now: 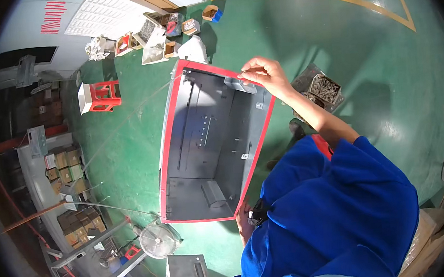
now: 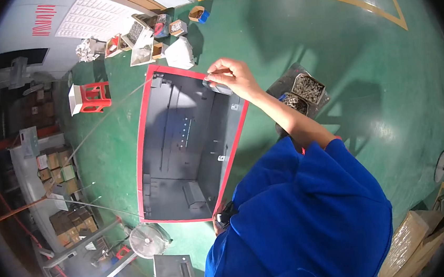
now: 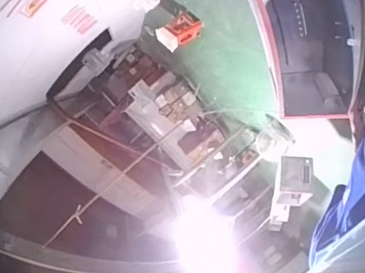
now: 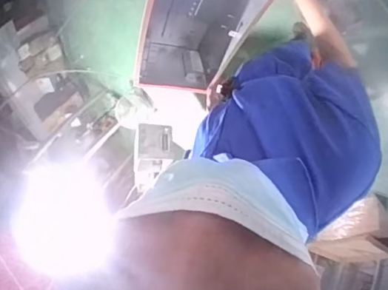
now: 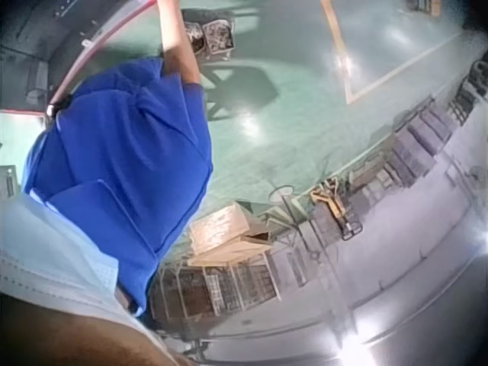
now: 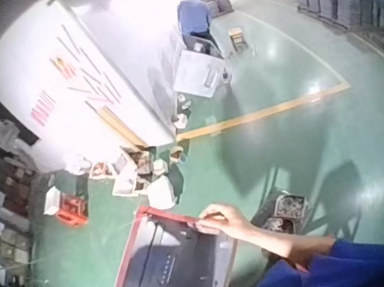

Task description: Installing small fasteners and plastic components into pre-painted metal electrical boxes or enclosures.

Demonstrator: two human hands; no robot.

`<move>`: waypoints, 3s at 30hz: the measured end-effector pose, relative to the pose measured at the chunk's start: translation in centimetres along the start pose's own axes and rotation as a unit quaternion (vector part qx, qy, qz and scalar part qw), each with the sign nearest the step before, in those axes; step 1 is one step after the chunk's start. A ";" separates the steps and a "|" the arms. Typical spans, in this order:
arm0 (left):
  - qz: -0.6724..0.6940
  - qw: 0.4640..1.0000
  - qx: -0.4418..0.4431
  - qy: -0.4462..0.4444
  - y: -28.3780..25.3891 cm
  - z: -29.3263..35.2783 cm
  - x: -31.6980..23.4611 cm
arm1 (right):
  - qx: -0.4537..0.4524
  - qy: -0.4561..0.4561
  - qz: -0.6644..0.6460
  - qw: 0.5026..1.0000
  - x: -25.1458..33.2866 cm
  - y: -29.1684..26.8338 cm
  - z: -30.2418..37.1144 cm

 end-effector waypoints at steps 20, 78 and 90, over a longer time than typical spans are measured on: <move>0.092 0.993 -0.029 -0.061 2.4 -2.7 2.8 | 0.080 0.016 0.057 0.995 -3.0 3.5 -5.8; 0.315 0.944 0.014 0.098 -3.8 -7.8 12.8 | 0.292 0.073 0.125 0.946 -10.9 9.0 7.7; 0.339 0.935 0.077 0.070 -5.2 -6.9 12.4 | 0.280 0.044 0.139 0.949 -9.9 11.7 7.3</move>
Point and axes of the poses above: each hand's wrist, its own z-axis away from the middle knuckle, its own y-axis out of the palm, x = y × z, the point moved 1 cm from there along -z, towards the middle knuckle, and after that the axes turned 8 degrees about z, right-handed, at the moved point
